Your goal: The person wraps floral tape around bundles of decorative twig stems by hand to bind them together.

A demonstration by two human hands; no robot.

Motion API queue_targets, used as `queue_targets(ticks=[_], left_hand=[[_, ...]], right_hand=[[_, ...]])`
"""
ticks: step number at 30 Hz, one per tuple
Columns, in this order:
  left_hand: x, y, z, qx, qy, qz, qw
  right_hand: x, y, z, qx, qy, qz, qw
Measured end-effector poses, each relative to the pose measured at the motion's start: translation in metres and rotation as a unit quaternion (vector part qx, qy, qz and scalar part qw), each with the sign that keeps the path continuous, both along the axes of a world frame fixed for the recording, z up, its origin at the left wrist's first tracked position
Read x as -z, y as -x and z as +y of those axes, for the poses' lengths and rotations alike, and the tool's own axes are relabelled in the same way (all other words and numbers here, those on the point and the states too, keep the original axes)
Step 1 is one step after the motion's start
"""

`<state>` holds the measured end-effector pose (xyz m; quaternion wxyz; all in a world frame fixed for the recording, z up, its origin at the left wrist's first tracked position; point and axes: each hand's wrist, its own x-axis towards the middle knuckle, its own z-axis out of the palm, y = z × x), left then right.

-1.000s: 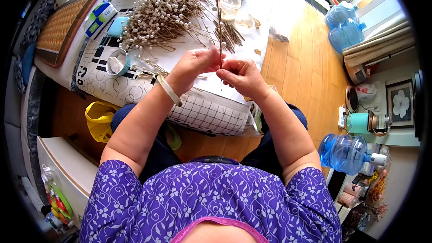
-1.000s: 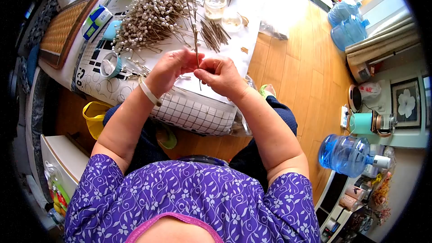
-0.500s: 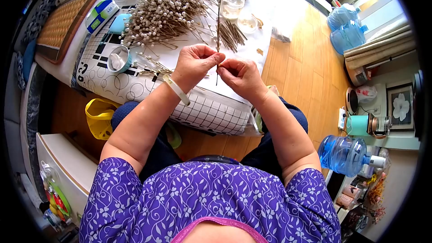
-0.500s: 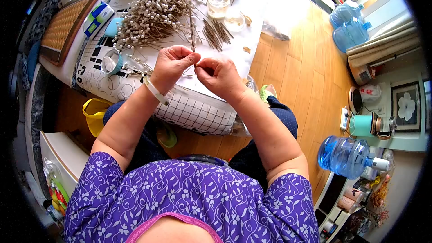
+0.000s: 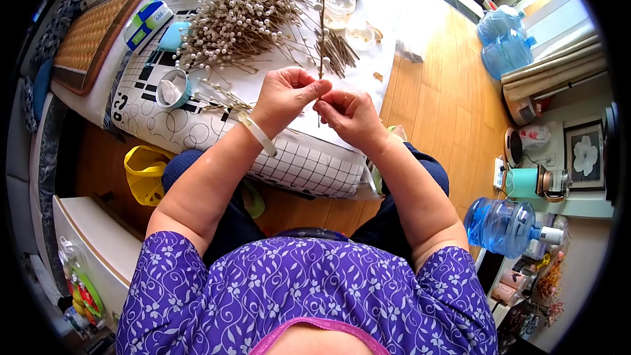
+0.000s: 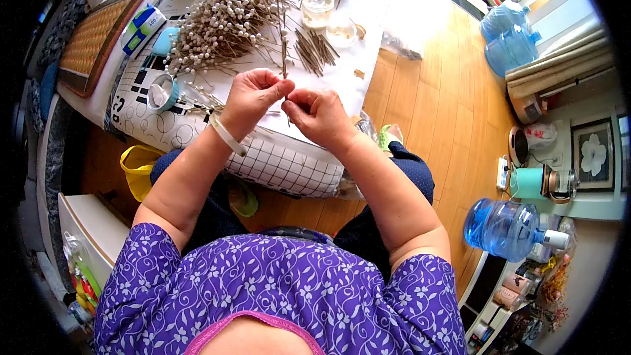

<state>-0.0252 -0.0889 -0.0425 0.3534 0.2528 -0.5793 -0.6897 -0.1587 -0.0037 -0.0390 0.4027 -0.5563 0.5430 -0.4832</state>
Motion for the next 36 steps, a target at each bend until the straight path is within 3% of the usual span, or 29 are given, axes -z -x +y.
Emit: queue_targets(ticks=[3, 5, 7, 9, 11, 13, 17, 19, 23, 25, 27, 33, 36], left_hand=[[-0.007, -0.004, -0.005, 0.033, -0.02, 0.023, 0.999], [-0.019, -0.009, -0.004, 0.073, -0.12, 0.007, 0.99], [-0.021, -0.008, 0.0, 0.093, -0.119, 0.019, 0.988], [-0.013, -0.005, 0.004, 0.115, -0.026, -0.006, 0.993], [-0.005, -0.002, 0.004, 0.098, -0.04, 0.034, 0.994], [-0.004, -0.004, 0.002, 0.077, -0.051, 0.012, 0.996], [0.002, -0.006, -0.004, 0.067, -0.033, -0.021, 0.997], [-0.003, -0.007, -0.002, 0.081, -0.027, -0.06, 0.995], [-0.002, -0.003, 0.014, 0.065, -0.054, 0.033, 0.996], [0.001, -0.006, 0.012, 0.058, -0.079, 0.028, 0.995], [0.002, -0.006, 0.008, 0.033, -0.033, 0.004, 0.999], [-0.007, -0.005, 0.008, -0.01, 0.052, -0.037, 0.998], [-0.001, -0.005, 0.015, 0.017, 0.073, -0.035, 0.997]], right_hand=[[-0.003, 0.003, 0.001, 0.011, -0.004, 0.001, 1.0], [-0.004, 0.006, 0.001, 0.007, -0.018, 0.005, 1.0], [-0.001, 0.006, 0.0, 0.01, -0.019, -0.028, 0.999], [0.003, 0.006, -0.001, 0.011, -0.016, -0.015, 1.0], [0.003, 0.004, -0.001, 0.012, -0.012, -0.002, 1.0], [-0.002, 0.0, -0.001, 0.008, -0.032, -0.064, 0.997], [-0.001, 0.002, -0.002, 0.01, -0.064, -0.058, 0.996], [0.002, 0.001, -0.001, 0.016, -0.039, -0.052, 0.998], [0.007, 0.007, -0.002, 0.04, 0.004, 0.024, 0.999], [0.001, 0.003, 0.0, 0.02, 0.007, -0.007, 1.0], [-0.002, 0.004, 0.002, -0.01, 0.017, -0.025, 0.999], [-0.014, 0.019, 0.006, -0.012, -0.109, -0.059, 0.992], [-0.019, 0.032, 0.009, -0.107, -0.201, -0.098, 0.969]])
